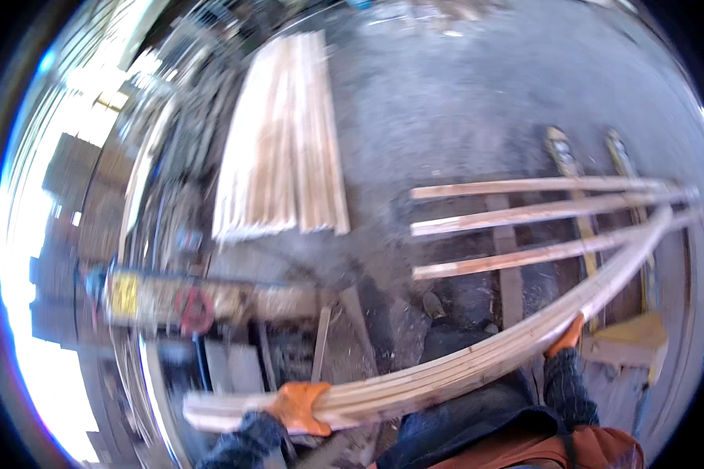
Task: The person operates a control panel, then picks up long wood planks and feeds them into a processing machine.
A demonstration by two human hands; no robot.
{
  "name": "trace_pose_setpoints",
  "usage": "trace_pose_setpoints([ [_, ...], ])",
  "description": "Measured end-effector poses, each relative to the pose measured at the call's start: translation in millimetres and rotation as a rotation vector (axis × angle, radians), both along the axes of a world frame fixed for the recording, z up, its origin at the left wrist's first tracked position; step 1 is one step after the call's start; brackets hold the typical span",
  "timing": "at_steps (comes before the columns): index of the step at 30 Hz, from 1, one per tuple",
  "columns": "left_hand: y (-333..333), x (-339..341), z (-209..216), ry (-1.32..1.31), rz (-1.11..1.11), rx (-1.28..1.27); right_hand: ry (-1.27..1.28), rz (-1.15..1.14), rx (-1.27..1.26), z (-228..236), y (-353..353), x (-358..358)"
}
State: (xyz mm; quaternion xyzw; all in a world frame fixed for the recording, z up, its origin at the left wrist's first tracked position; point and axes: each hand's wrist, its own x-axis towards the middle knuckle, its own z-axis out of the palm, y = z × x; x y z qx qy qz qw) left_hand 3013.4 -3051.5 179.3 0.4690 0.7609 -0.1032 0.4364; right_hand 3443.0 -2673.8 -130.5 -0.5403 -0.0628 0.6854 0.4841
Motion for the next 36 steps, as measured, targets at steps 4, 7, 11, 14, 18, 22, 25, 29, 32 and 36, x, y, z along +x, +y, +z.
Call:
trace_pose_setpoints([
  [4,-56,20,20,0.021,0.045,0.119,-0.139,0.060,0.017,23,-16,32],
  [7,-85,30,10,0.052,0.054,0.239,-0.205,0.040,0.117,12,-13,64],
  [11,-111,36,-9,0.112,-0.012,0.417,-0.235,0.028,0.375,56,-12,68],
  [14,-155,32,-18,0.194,0.008,0.576,-0.104,0.096,0.500,104,-40,51],
  [18,-244,10,-28,0.357,0.017,0.663,0.448,0.593,0.804,164,-107,38],
  [22,-346,-25,-28,0.474,0.073,0.577,0.470,0.382,0.584,194,-117,99],
  [25,-416,-54,-34,0.557,0.086,0.358,0.129,0.269,0.632,178,-157,74],
  [29,-414,-54,-21,0.607,0.069,0.173,1.159,0.721,0.177,133,-213,28],
  [32,-327,-1,4,0.338,-0.069,0.199,1.877,1.209,-1.259,135,-239,-35],
  [36,-205,95,-51,0.036,-0.160,0.653,1.152,0.711,-0.443,77,-328,-26],
])
